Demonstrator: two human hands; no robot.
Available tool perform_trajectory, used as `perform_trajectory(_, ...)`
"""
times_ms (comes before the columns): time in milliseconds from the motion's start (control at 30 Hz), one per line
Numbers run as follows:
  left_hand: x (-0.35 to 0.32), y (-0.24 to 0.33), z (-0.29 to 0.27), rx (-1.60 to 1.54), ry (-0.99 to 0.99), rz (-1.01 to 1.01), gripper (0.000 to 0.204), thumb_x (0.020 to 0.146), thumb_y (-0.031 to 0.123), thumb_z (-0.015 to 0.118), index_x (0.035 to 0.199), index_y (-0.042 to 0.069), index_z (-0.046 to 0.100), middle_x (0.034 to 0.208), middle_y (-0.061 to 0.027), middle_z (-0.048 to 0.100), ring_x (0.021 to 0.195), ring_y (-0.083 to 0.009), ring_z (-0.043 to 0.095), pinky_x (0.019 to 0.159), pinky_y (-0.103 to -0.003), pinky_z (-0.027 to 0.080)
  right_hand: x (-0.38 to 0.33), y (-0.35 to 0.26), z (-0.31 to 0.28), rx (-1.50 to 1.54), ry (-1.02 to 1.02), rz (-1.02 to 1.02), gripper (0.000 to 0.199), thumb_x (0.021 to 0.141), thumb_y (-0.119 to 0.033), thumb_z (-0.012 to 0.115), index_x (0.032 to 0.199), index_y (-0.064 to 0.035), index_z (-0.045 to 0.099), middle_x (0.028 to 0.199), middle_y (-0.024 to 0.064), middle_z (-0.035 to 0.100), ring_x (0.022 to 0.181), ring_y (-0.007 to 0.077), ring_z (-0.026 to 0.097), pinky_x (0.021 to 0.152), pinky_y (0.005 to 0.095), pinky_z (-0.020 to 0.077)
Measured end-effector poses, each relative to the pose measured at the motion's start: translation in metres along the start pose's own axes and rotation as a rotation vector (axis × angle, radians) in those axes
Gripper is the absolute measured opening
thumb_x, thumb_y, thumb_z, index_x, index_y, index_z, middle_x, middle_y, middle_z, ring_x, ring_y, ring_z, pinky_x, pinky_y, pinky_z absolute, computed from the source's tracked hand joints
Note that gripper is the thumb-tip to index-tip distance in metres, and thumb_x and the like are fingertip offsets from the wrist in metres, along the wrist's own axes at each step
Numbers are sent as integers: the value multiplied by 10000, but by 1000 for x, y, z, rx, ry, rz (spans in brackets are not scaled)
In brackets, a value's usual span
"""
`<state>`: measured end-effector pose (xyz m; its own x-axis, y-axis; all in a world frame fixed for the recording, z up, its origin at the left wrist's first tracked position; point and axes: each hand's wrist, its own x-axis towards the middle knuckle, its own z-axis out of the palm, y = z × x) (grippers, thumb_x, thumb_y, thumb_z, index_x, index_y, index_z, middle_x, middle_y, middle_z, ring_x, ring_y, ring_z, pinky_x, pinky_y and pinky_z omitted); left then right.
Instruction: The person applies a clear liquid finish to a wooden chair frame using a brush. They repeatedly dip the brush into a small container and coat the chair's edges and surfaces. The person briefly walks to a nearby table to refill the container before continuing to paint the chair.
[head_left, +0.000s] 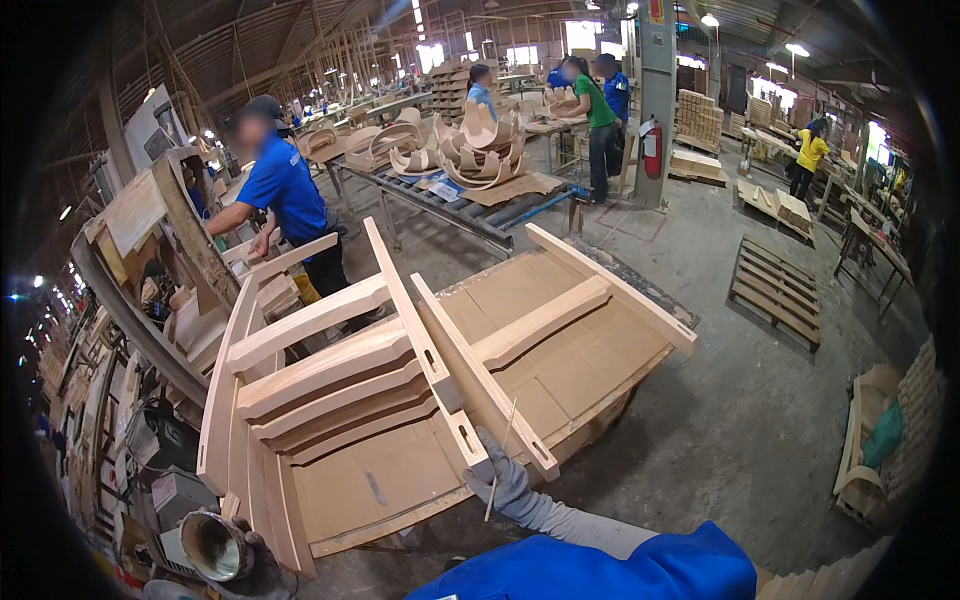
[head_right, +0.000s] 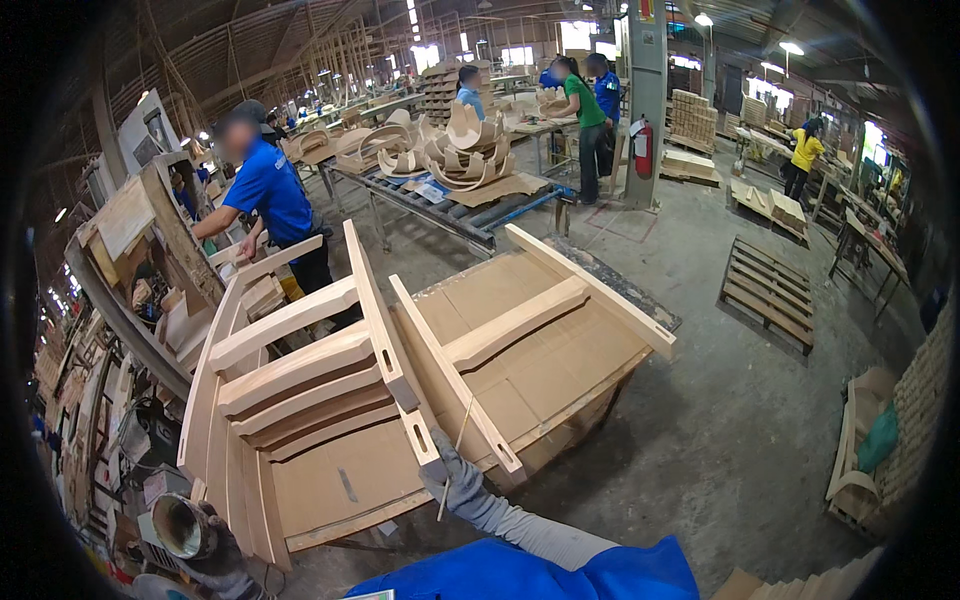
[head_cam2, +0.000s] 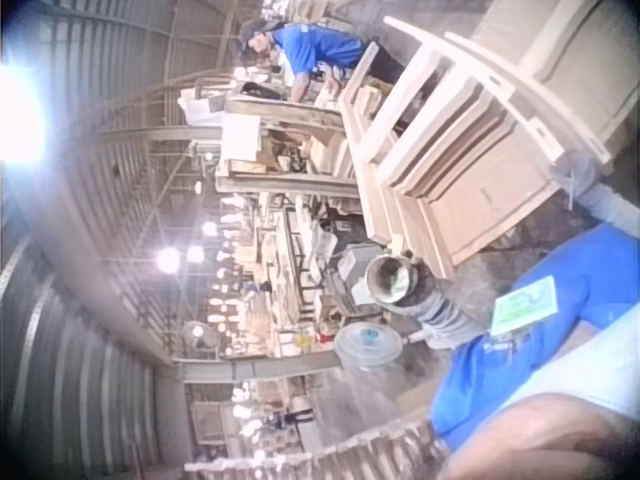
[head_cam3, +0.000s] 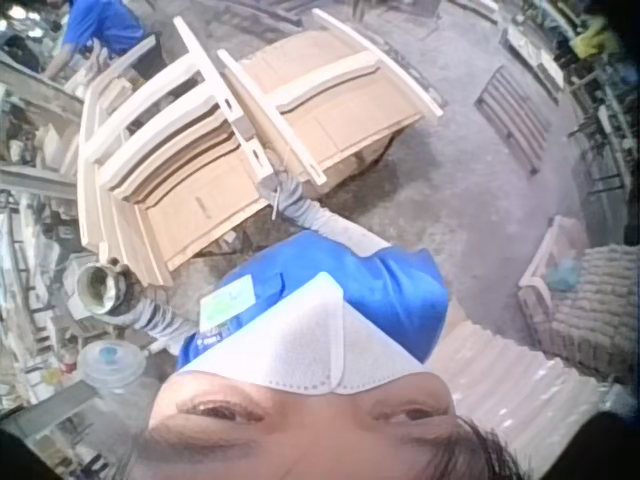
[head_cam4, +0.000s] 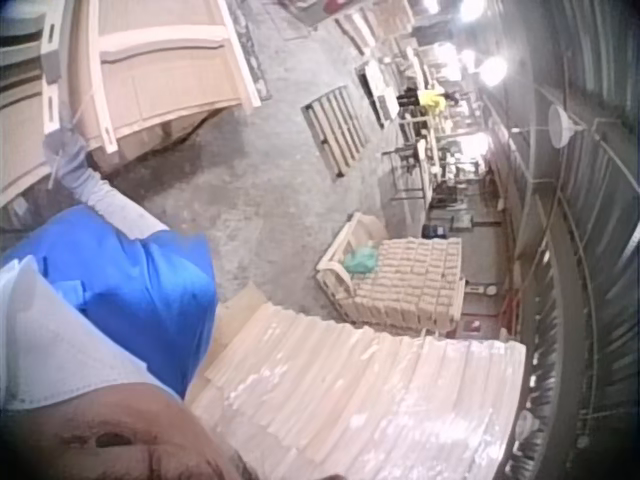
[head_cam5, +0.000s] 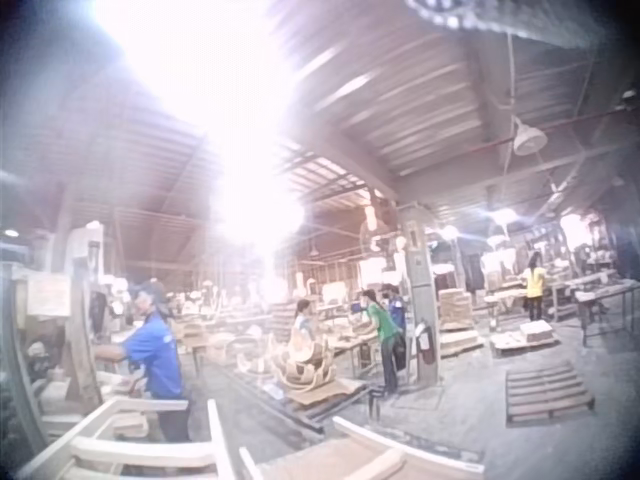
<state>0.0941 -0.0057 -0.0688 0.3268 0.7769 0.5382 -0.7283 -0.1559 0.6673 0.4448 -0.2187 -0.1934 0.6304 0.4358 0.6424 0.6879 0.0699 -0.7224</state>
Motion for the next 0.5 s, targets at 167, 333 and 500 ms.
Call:
perform_trajectory(167,-4,-4,-4,-154,-34,-26,498,919,334,474,1361,129,373,1369,-107,411,1246,-370,378,932,-468,445,-3,-3,-2,13,-39,77,740,710,-173,725,1345,-36,371,1103,176,609,782,297,657,638,336,515)
perform_trajectory(333,-11,0,-5,-144,-94,-27,503,923,348,459,1365,128,364,1371,-105,408,1254,-354,376,936,-475,444,1,-1,-2,56,-12,15,738,724,-168,720,1352,-27,358,1100,184,607,782,286,659,635,327,512)
perform_trajectory(500,-15,-1,-24,-58,-48,-1,507,921,356,458,1363,124,365,1367,-107,412,1240,-336,402,921,-476,457,0,-2,-2,99,-38,50,719,744,-147,703,1353,-14,345,1151,196,580,931,286,643,729,321,513)
